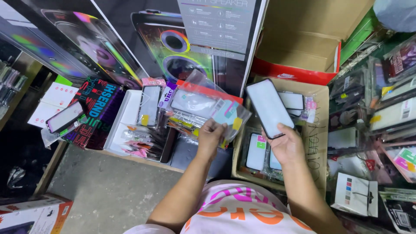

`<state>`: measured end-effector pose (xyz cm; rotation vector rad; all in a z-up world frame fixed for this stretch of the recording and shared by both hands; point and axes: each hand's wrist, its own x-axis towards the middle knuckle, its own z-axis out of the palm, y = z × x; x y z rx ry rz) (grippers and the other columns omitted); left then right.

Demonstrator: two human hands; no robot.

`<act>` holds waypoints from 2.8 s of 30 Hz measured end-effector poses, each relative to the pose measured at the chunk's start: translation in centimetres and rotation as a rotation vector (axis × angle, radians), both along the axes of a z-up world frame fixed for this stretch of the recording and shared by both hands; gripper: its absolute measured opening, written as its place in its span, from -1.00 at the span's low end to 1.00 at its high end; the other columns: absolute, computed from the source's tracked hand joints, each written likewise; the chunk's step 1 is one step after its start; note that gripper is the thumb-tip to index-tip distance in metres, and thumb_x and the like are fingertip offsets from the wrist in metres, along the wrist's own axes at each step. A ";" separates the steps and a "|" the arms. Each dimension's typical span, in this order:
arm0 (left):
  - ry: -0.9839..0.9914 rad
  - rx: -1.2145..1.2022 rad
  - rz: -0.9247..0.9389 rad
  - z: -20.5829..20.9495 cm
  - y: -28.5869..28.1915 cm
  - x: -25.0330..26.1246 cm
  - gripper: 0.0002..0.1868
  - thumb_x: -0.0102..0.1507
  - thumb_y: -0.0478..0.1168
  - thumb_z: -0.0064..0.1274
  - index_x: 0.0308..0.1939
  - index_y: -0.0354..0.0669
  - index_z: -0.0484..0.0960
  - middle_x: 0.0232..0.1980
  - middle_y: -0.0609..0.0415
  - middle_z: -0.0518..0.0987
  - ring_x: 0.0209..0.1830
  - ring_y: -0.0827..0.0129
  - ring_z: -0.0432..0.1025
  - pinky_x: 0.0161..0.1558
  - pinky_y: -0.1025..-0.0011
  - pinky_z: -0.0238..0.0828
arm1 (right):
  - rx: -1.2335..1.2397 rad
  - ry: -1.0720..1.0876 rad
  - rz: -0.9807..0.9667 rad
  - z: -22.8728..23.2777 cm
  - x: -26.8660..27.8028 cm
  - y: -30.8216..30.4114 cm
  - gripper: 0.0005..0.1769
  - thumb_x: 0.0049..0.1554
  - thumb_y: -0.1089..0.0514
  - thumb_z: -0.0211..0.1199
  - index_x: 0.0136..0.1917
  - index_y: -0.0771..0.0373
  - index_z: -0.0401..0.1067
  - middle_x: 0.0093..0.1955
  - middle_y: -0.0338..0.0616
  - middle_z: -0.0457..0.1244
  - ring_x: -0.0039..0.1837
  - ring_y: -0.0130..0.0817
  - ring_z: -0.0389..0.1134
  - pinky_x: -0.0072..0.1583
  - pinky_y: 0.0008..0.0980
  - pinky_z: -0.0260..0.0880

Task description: Sorting and organizing mobile phone screen protectors and related cleaning accessories.

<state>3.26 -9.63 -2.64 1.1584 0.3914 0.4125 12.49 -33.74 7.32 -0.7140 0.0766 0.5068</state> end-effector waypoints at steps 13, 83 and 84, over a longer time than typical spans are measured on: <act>0.091 -0.419 -0.282 11.6 -1.0 -0.9 -0.66 0.34 -0.30 -0.02 0.21 -0.17 0.46 0.02 -0.02 0.65 -0.10 0.15 0.60 -0.17 0.18 0.66 | -0.370 -0.310 0.008 2.6 -1.7 5.9 -0.59 0.22 0.07 0.27 0.27 0.31 0.38 0.11 -0.14 0.35 0.11 -0.41 0.35 0.15 -0.42 0.35; -0.242 -0.508 0.397 12.0 0.3 1.8 -0.61 0.42 -0.13 -0.05 0.22 -0.32 0.45 0.17 -0.13 0.60 0.09 0.17 0.55 0.11 0.23 0.53 | -0.425 -0.216 0.068 0.0 -5.6 4.7 -0.69 0.21 0.02 0.27 0.04 0.26 0.29 -0.13 -0.09 0.31 -0.21 -0.32 0.36 -0.28 -0.30 0.35; -0.212 -0.527 0.392 11.9 0.2 1.9 -0.61 0.42 -0.11 -0.06 0.23 -0.29 0.46 0.18 -0.11 0.62 0.05 0.21 0.53 0.06 0.26 0.50 | -0.403 -0.193 0.081 0.3 -5.8 5.0 -0.71 0.20 0.02 0.25 0.03 0.24 0.31 -0.13 -0.11 0.31 -0.21 -0.33 0.36 -0.28 -0.31 0.35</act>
